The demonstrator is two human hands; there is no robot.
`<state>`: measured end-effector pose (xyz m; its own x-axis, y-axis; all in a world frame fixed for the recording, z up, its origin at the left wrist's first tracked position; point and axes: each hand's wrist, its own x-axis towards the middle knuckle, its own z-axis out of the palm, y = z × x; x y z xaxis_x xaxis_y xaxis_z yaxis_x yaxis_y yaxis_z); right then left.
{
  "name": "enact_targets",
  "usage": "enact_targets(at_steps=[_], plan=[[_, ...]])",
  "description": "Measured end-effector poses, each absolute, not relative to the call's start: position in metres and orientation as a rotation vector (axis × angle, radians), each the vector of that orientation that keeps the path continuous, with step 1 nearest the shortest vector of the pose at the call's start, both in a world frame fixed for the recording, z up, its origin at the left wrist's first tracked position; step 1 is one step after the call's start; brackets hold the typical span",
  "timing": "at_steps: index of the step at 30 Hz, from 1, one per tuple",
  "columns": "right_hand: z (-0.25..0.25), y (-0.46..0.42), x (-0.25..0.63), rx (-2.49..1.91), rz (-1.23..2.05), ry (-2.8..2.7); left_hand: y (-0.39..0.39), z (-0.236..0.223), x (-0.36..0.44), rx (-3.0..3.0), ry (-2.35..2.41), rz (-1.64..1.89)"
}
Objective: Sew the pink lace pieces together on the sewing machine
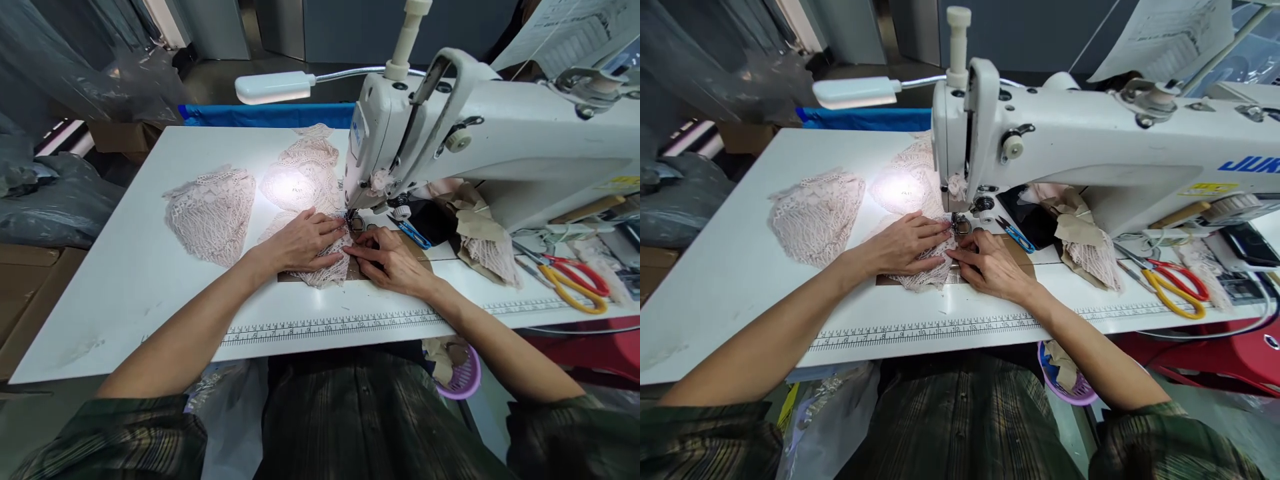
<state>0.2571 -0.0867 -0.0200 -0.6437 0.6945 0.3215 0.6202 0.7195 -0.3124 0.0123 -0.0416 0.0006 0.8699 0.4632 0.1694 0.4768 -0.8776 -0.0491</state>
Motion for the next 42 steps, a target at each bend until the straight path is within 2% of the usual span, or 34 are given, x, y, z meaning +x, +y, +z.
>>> enact_targets(at_steps=[42], plan=[[-0.0189,-0.0871,0.2558,-1.016,0.343,-2.427,-0.0451,0.0015,0.0174,-2.921,-0.796,-0.212]])
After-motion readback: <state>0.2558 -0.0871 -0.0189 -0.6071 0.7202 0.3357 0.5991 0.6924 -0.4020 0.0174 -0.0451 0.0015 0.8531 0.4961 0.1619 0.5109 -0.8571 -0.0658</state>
